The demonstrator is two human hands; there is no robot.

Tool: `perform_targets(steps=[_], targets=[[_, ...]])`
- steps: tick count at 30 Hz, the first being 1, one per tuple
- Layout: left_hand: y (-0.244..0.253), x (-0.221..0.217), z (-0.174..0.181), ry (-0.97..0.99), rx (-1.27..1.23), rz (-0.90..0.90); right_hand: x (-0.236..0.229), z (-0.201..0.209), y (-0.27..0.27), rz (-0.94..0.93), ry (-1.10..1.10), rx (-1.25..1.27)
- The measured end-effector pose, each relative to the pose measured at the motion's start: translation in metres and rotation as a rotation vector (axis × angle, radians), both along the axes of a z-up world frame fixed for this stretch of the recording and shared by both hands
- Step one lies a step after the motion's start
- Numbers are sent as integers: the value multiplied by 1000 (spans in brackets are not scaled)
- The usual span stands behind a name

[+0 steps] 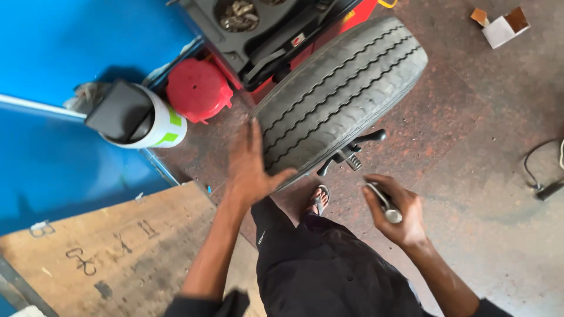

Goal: Inspecting and cleaning debris from tire treads using a tool while mounted on a wheel balancing machine.

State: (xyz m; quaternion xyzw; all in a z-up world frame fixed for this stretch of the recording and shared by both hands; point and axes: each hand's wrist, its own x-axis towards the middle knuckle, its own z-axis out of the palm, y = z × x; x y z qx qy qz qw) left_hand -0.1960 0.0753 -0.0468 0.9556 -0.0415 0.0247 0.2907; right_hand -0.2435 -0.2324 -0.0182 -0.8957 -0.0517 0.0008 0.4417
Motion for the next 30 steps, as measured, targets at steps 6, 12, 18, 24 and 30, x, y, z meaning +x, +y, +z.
perform_targets(steps=[6, 12, 18, 24, 30], targets=[[-25, 9, -15, -28, 32, 55, 19, 12, 22, 378, -320, -117], [-43, 16, 2, -122, 32, 52, 21, 24, 29, 149, -37, -109], [-55, 22, -4, -288, 55, 47, 49, 56, 19, 240, -40, -162], [-66, 34, 4, -315, 70, 30, 81, -5, -29, 614, -366, -258], [-67, 33, 4, -309, 87, 35, 106, -57, -31, 640, -599, -77]])
